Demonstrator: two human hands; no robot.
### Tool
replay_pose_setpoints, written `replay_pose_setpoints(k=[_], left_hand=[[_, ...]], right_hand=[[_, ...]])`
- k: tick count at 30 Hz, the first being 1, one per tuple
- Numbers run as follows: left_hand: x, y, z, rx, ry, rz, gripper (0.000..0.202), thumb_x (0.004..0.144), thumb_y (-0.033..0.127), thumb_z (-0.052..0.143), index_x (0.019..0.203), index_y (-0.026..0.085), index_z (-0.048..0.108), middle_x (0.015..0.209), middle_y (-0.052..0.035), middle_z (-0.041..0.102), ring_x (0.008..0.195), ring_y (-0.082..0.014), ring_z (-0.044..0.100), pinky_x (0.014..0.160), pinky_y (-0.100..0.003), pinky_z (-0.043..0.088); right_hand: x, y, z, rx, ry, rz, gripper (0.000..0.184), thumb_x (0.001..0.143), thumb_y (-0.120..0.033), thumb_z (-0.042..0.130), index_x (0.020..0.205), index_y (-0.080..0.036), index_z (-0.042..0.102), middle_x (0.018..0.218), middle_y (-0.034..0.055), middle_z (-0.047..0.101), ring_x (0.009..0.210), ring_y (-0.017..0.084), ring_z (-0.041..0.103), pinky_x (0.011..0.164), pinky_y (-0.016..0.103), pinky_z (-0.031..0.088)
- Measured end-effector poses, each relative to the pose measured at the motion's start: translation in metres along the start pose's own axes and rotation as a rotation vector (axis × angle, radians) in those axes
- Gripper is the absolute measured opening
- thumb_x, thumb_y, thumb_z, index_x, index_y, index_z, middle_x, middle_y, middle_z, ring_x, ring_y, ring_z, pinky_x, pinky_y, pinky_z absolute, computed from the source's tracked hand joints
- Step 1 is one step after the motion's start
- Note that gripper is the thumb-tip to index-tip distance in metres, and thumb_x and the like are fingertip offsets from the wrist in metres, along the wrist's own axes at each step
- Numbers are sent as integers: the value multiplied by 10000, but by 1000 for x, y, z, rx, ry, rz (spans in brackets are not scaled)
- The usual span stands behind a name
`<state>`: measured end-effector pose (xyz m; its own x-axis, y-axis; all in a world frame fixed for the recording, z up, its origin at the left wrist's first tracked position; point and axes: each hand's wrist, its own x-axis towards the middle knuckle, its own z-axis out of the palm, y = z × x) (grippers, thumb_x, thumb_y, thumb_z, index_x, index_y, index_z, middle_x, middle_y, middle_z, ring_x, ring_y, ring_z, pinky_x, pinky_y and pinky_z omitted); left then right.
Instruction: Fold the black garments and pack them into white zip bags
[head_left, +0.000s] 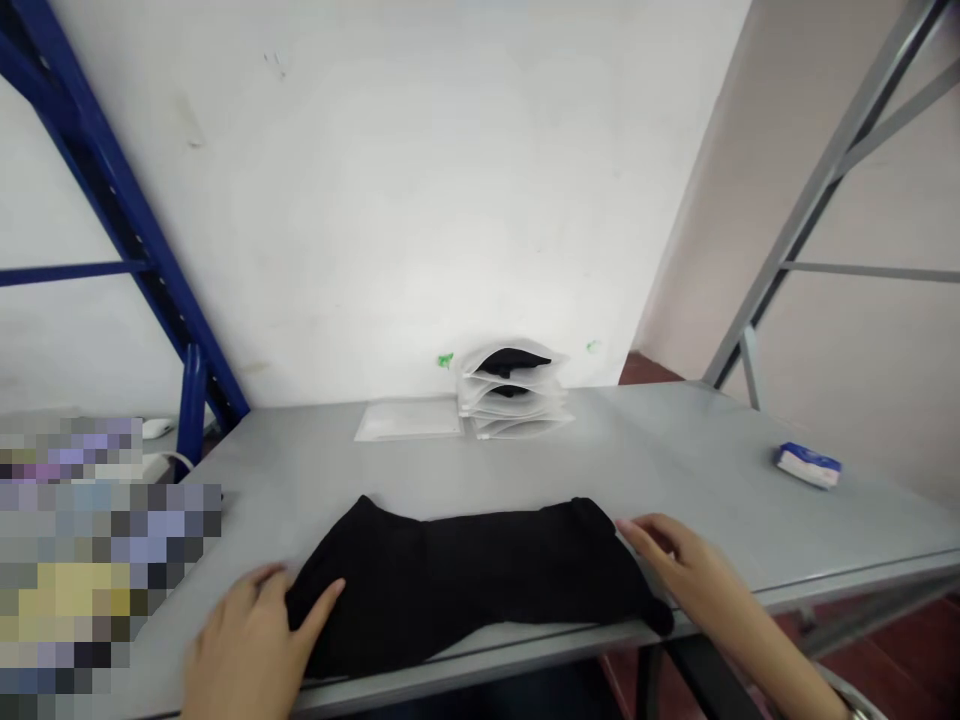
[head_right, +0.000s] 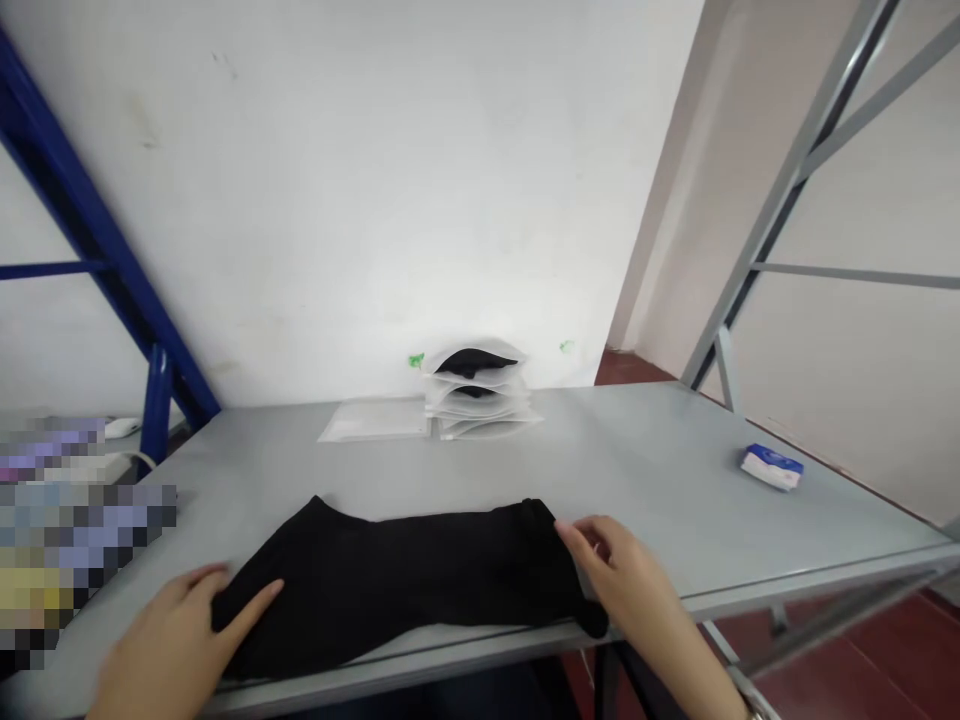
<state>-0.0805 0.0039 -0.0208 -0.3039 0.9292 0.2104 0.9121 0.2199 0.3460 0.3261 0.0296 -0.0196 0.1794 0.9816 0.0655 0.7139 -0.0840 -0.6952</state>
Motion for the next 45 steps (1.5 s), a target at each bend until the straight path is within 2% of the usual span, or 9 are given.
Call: replay_pose_setpoints(k=[5,8,14,21,25,30,35,41,45], left_hand=[[5,69,-9,-199,74,12,339,881,437,362,1020,167,512,999,-131,667,908,-289,662,764,-402,526],[-14,108,14,-282,189,304,322,906,344,322,1073,149,516,1100,-146,670,1038,-285,637,851,-438,516],[-42,127,57,-250,-149,686,696,791,445,585,1339,67,385,1341,-219,503,1303,-385,367,1043,-619,309],[-40,113,32,-1008,-331,49,726,719,477,650,1319,131,436,1422,-170,431,1332,-340,354,1082,-502,309],[-30,104,25,-1435,-229,-579,340,746,430,616,934,147,635,1053,-142,692,1126,-326,581,981,-485,437],[-36,110,23,-1788,-206,-588,124,641,250,678,729,176,631,848,-71,726,1018,-293,644,923,-425,499],[-46,110,27,-1724,-239,-705,124,670,168,676,771,188,606,853,-83,730,1040,-286,638,968,-438,467],[-44,105,11,-1175,527,-253,512,850,289,534,1339,305,384,1511,-30,300,1395,-251,239,1148,-461,181],[-55,111,9,-896,231,84,496,879,342,494,1362,265,416,1518,-41,288,1407,-259,196,1154,-432,167]], right_hand=[[3,-7,25,-176,9,-57,374,732,-581,569,684,-211,558,762,78,614,723,259,577,690,374,434],[8,-6,30,-195,-13,-116,283,757,-452,552,608,-214,513,758,77,595,739,251,576,693,367,432],[21,-45,13,75,-91,-36,208,796,-368,505,773,-184,599,712,41,636,685,225,588,630,342,433],[-8,-133,24,696,-534,-430,336,829,-434,564,1100,-243,619,1174,42,625,1058,208,575,901,321,446],[-12,-118,57,437,-275,-131,406,807,-526,553,1009,-193,666,941,87,696,865,243,639,787,358,479],[-20,-112,88,784,-534,-15,587,780,-501,608,1253,-160,537,860,67,716,775,234,671,690,346,524],[-33,-127,95,1021,-406,32,450,702,-318,723,1119,-189,610,1074,59,700,1023,242,627,914,366,473],[-34,-123,101,1149,-221,66,448,690,-292,723,1113,-205,605,1107,65,689,1059,253,610,961,391,447],[-42,-125,102,1202,-243,-8,397,692,-258,733,1071,-227,619,1103,49,688,1055,242,605,946,372,449]])
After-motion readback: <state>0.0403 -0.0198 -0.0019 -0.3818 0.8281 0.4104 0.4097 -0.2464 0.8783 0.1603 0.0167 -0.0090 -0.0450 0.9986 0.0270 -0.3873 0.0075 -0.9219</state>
